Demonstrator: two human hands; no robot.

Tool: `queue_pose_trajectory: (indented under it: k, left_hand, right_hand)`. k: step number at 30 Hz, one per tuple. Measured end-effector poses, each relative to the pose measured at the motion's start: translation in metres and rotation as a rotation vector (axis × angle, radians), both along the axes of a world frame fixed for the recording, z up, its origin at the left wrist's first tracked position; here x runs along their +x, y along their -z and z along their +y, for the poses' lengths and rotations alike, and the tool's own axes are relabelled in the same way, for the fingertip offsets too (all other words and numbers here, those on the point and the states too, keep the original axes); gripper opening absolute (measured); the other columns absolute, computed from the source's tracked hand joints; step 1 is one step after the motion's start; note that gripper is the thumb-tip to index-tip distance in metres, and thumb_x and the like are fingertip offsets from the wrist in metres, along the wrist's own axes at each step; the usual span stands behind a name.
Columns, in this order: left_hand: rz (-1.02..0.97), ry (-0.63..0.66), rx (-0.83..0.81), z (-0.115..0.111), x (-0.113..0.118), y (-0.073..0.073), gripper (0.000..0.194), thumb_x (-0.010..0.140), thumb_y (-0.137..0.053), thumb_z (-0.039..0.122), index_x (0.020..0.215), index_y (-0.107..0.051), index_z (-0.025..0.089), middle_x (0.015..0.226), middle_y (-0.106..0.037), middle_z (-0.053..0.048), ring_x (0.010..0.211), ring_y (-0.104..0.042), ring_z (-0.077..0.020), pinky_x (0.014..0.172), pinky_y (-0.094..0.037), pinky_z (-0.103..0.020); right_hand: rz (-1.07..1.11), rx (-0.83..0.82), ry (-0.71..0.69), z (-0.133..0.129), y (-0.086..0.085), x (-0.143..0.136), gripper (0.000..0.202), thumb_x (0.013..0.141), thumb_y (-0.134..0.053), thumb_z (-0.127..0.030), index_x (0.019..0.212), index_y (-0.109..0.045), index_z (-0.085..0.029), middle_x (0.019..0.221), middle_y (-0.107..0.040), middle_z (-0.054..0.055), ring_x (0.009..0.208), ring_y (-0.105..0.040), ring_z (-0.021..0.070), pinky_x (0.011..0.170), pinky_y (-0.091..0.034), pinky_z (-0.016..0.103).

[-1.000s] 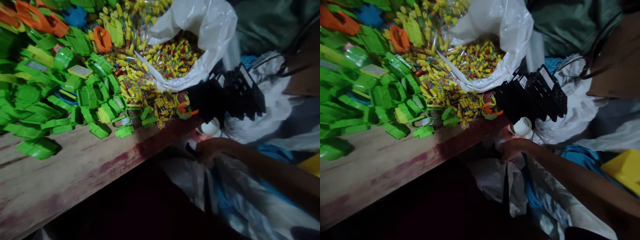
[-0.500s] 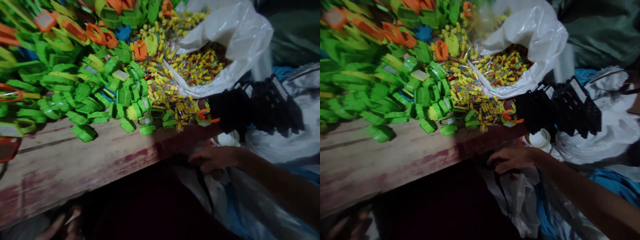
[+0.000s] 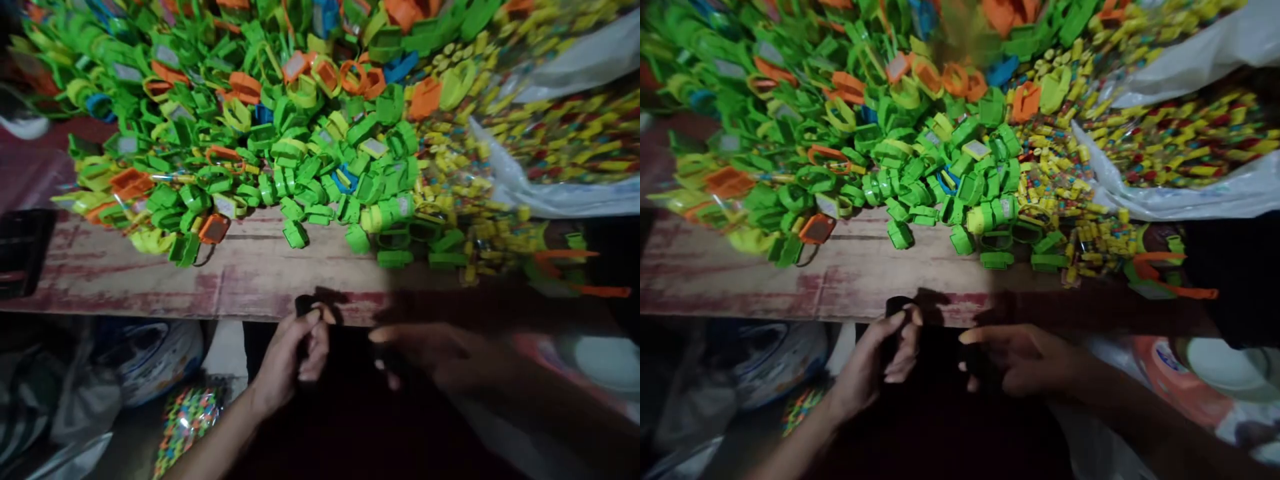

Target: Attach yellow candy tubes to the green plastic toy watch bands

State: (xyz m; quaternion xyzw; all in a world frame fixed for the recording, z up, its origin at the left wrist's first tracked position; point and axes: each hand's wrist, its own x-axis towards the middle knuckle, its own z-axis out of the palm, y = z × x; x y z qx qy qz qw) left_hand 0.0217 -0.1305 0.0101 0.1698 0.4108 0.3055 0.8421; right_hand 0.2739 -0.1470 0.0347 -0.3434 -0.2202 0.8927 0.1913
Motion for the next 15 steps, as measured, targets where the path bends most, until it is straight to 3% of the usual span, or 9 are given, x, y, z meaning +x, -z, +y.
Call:
queue_pose_trajectory:
  k: [4, 7, 9, 11, 13, 15]
  left_hand:
    - [0.114, 0.087, 0.065, 0.007, 0.014, 0.013, 0.022, 0.088, -0.054, 0.038, 0.088, -0.055, 0.016, 0.047, -0.036, 0.009, 0.036, -0.020, -0.0039, 0.032, -0.018, -0.012]
    - [0.058, 0.136, -0.014, 0.013, 0.017, 0.013, 0.022, 0.087, -0.052, 0.038, 0.087, -0.054, 0.016, 0.049, -0.034, 0.009, 0.037, -0.015, -0.0034, 0.033, -0.013, -0.013]
    - [-0.004, 0.179, -0.039, 0.019, 0.017, 0.008, 0.024, 0.088, -0.050, 0.041, 0.086, -0.054, 0.017, 0.050, -0.032, 0.010, 0.038, -0.013, -0.0036, 0.033, -0.010, -0.013]
    - [0.014, 0.247, 0.048, 0.028, 0.015, -0.001, 0.028, 0.088, -0.051, 0.044, 0.081, -0.054, 0.017, 0.048, -0.030, 0.009, 0.036, -0.015, -0.0038, 0.033, -0.011, -0.015]
    - [0.068, 0.334, 0.208, 0.040, 0.013, -0.009, 0.035, 0.086, -0.056, 0.047, 0.070, -0.051, 0.016, 0.047, -0.031, 0.008, 0.036, -0.020, -0.0040, 0.033, -0.013, -0.016]
    - [0.077, 0.438, 0.322, 0.053, 0.011, -0.016, 0.043, 0.084, -0.061, 0.049, 0.061, -0.045, 0.017, 0.047, -0.032, 0.007, 0.038, -0.026, -0.0042, 0.035, -0.016, -0.018]
  right_hand:
    - [-0.026, 0.264, -0.214, 0.004, 0.008, -0.015, 0.062, 0.081, -0.069, -0.040, 0.136, -0.050, -0.019, 0.115, -0.065, 0.010, 0.111, -0.060, 0.0230, 0.094, -0.045, 0.034]
    - [-0.223, 0.318, -0.212, 0.005, 0.014, -0.024, 0.052, 0.086, -0.063, -0.040, 0.132, -0.055, -0.018, 0.104, -0.070, 0.010, 0.101, -0.065, 0.0226, 0.084, -0.050, 0.033]
    - [-0.384, 0.319, -0.185, 0.003, 0.016, -0.032, 0.042, 0.083, -0.065, -0.040, 0.119, -0.065, -0.018, 0.092, -0.073, 0.008, 0.087, -0.069, 0.0212, 0.074, -0.052, 0.029]
    - [-0.541, 0.343, -0.176, 0.001, 0.015, -0.040, 0.029, 0.079, -0.067, -0.041, 0.096, -0.073, -0.018, 0.077, -0.073, 0.005, 0.066, -0.067, 0.0175, 0.060, -0.051, 0.025]
    - [-0.672, 0.396, -0.203, 0.002, 0.012, -0.047, 0.026, 0.077, -0.066, -0.043, 0.069, -0.071, -0.018, 0.060, -0.068, 0.003, 0.048, -0.058, 0.0132, 0.047, -0.045, 0.022]
    - [-0.771, 0.465, -0.210, 0.006, 0.011, -0.052, 0.036, 0.076, -0.063, -0.049, 0.056, -0.065, -0.019, 0.048, -0.061, 0.002, 0.040, -0.050, 0.0118, 0.041, -0.040, 0.022]
